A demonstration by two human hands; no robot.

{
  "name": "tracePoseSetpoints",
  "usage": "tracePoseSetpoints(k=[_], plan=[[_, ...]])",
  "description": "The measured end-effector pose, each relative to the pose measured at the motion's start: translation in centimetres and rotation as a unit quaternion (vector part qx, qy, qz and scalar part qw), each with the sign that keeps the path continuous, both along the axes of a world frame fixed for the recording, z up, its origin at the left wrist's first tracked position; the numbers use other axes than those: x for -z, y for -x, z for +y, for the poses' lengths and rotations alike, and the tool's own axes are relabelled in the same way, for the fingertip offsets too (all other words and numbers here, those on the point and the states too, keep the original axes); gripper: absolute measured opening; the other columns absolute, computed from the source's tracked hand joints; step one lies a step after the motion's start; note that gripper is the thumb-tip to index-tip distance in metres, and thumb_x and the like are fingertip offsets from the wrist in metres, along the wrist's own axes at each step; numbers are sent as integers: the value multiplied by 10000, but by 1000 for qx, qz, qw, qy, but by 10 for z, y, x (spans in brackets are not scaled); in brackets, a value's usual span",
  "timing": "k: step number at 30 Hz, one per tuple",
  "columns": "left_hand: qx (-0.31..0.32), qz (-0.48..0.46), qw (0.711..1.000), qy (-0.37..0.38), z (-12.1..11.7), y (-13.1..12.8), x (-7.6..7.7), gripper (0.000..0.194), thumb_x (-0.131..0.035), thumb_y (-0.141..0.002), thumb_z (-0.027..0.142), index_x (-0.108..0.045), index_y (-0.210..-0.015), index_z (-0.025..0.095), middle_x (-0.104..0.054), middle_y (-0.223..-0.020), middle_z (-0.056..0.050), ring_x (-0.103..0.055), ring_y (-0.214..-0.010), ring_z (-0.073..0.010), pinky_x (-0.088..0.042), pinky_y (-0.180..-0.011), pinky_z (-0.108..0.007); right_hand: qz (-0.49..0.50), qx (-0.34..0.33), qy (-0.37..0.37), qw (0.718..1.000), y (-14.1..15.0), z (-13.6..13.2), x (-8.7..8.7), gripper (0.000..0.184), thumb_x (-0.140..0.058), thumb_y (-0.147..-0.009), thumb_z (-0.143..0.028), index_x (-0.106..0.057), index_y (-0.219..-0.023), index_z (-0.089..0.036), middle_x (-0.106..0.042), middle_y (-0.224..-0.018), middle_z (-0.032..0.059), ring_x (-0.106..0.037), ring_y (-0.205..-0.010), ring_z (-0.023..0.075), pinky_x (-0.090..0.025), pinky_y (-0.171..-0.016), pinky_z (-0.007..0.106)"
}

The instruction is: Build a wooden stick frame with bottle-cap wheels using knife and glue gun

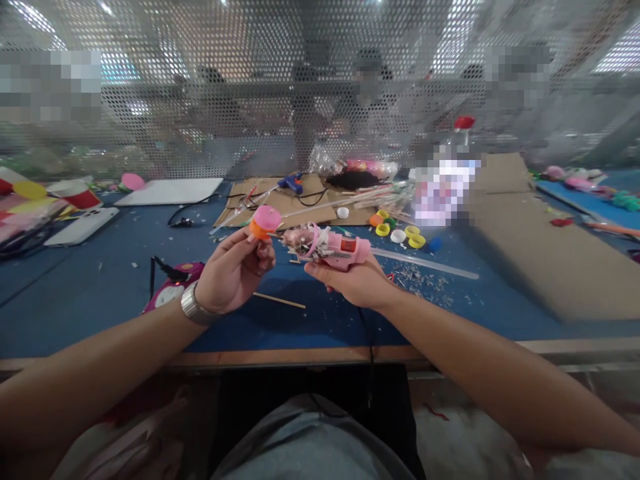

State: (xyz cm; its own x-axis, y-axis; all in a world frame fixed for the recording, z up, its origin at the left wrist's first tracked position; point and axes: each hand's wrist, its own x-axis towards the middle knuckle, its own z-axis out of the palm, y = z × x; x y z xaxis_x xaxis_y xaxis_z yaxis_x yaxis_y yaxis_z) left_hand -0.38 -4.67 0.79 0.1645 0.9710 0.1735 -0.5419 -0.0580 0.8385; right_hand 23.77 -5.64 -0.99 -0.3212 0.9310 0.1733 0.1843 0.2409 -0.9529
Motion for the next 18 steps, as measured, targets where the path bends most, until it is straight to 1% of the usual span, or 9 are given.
tracePoseSetpoints(k=[4,9,12,15,18], plan=[[0,0,1000,-2,-1,-1,-1,177,-955,-816,227,-794,-811,153,-646,-713,0,-608,-623,-80,-506,-558,-160,-11,13,7,1000,1,-1,0,480,-839,-877,-678,-696,-765,-234,-625,-612,-11,-592,-553,154,-481,-512,286],[-2,-2,1000,-6,-1,0,0,177,-952,-825,225,-789,-801,161,-668,-730,-4,-610,-623,-78,-515,-561,-165,-23,18,8,1000,0,0,1,509,-819,-872,-736,-746,-837,-233,-636,-625,-11,-604,-552,159,-491,-514,289],[-2,-4,1000,-7,-1,0,0,203,-977,-803,244,-791,-799,163,-678,-735,-3,-611,-622,-77,-517,-562,-166,-34,21,6,999,-2,1,3,533,-807,-879,-762,-745,-824,-235,-642,-616,-6,-599,-544,160,-501,-515,293],[-3,-2,1000,-7,-1,0,0,215,-990,-784,250,-795,-803,163,-681,-738,-3,-614,-622,-77,-515,-562,-168,-46,21,0,999,-4,2,5,565,-789,-890,-787,-734,-788,-234,-648,-600,3,-594,-536,163,-481,-500,293],[-4,2,1000,-5,-1,-1,-1,204,-976,-795,243,-788,-798,163,-658,-710,2,-609,-620,-81,-504,-560,-169,-54,20,-7,998,-4,3,5,566,-772,-904,-792,-749,-803,-236,-658,-603,9,-604,-543,169,-471,-502,296]])
